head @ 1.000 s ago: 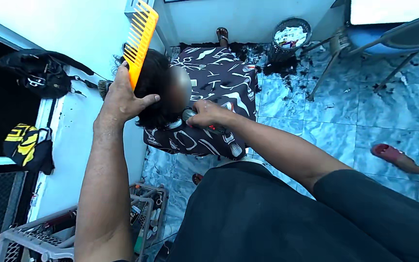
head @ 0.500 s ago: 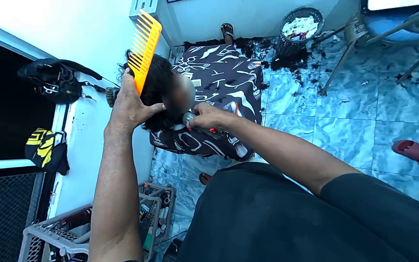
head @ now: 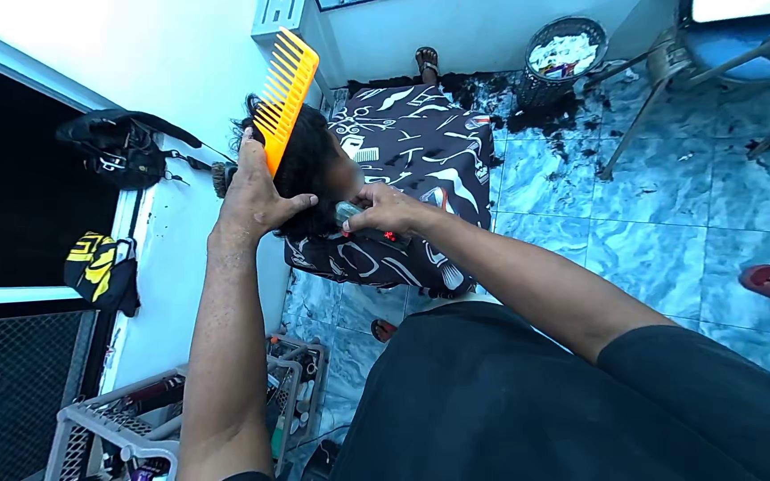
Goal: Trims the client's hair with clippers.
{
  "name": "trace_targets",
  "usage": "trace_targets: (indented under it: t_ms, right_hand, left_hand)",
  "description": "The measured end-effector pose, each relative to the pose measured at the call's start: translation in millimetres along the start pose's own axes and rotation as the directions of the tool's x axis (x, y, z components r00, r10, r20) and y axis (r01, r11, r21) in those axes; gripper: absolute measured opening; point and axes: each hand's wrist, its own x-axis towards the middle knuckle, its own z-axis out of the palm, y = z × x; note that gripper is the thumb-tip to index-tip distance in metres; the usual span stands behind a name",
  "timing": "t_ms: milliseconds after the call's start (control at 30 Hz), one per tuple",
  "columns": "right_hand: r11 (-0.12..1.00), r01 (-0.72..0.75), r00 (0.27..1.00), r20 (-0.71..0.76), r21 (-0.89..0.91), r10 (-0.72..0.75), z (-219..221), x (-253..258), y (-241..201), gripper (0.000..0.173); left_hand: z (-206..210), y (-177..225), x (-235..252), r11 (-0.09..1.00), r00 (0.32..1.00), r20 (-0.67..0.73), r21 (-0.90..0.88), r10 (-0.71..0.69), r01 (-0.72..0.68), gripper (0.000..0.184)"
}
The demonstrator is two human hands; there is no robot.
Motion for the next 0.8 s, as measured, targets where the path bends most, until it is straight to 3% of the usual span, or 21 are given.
trace_targets:
  t_ms: [533,600,700,800]
  right_hand:
    - [0.997,0.079,0.997,-0.005,-0.015,-0.079,9,-5,-21,0.040]
    - [0.986,0.109,0.993,0.049,-0.128,-0.104,4,-8,-24,0.038]
    - [0.836,-0.136,0.990,-0.046,-0.532,0.132,-11,-9,-14,0.033]
    - [0.767,-0.294,0.954,-0.128,-0.570,0.271,-28,-4,-1,0.034]
  left_hand:
    - [4,0,-2,0.997,0.999,-0.021,0.074,0.028,-0.026,0.116]
    - [3,0,-2,0.998,1.000,-0.012,0.061,0.027,-0.026,0.117]
    - [-2,-2,-2,1.000,0.999,0.020,0.004,0.029,-0.029,0.130]
    - [-6,2,-2,0.998,1.000,0.027,-0.070,-0.008,0.009,0.122]
